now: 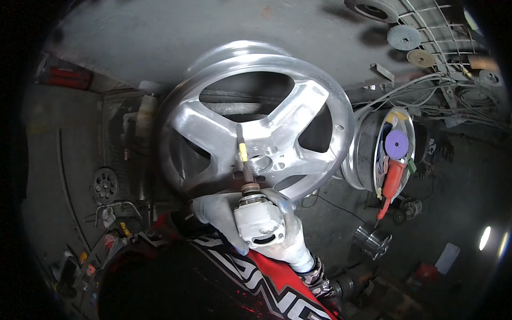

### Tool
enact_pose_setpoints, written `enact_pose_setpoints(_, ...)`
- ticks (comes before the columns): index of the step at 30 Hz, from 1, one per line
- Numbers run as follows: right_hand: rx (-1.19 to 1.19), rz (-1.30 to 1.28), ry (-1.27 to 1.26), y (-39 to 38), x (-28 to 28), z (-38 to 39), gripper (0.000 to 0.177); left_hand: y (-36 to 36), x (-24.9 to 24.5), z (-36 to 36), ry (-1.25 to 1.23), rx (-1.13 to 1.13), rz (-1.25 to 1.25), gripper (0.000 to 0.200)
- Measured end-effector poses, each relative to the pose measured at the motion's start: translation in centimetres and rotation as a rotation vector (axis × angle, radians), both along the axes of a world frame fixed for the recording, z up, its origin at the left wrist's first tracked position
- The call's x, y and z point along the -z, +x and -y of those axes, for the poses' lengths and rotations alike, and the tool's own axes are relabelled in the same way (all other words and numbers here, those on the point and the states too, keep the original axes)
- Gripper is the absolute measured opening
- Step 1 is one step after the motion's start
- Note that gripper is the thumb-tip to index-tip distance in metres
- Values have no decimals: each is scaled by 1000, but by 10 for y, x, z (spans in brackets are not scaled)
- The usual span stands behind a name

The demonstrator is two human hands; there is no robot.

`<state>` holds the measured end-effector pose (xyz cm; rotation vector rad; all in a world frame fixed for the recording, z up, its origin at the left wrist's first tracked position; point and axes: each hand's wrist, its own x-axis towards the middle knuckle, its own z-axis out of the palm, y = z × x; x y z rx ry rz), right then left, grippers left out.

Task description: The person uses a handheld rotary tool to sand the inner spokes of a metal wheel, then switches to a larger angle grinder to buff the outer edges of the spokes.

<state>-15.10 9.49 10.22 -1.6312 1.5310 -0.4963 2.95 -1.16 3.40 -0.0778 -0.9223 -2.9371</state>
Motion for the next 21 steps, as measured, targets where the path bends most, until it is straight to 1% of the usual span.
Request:
enact_pose_setpoints(1,19,-12,-3,-1,-1,-2,91,-3,-2,3,-73,15,23,70)
enact_pose_setpoints(2,116,23,65,-2,-5,-3,87,-11,0,1,-91,-86,-70,70)
enact_pose_setpoints(3,117,21,68,-4,-5,-5,87,-17,2,1,-87,-85,-72,70)
enact_pose_setpoints(5,66,-88,-15,-10,-4,-7,84,-28,5,2,-106,-73,-117,73)
enact_pose_setpoints(6,97,-53,-53,-9,-4,-8,81,-28,3,2,-48,-60,-107,74)
enact_pose_setpoints(10,78,-41,-39,-3,-6,-1,84,-20,7,2,-43,-24,-118,74)
enact_pose_setpoints(13,78,-40,30,1,-3,-1,88,-4,2,-1,-22,-75,-41,73)
enact_pose_setpoints(15,75,50,107,4,-2,-1,91,1,2,-2,80,30,-3,75)
enact_pose_setpoints(17,111,85,124,5,-7,3,90,1,-1,3,113,49,-10,75)
enact_pose_setpoints(19,30,-132,22,3,-7,3,91,-5,-1,6,2,10,-29,75)
enact_pose_setpoints(20,29,-138,25,0,-7,2,91,-9,-1,7,-51,-12,-41,75)
enact_pose_setpoints(21,47,-69,60,-2,-7,0,90,-11,0,7,-103,-36,-50,75)
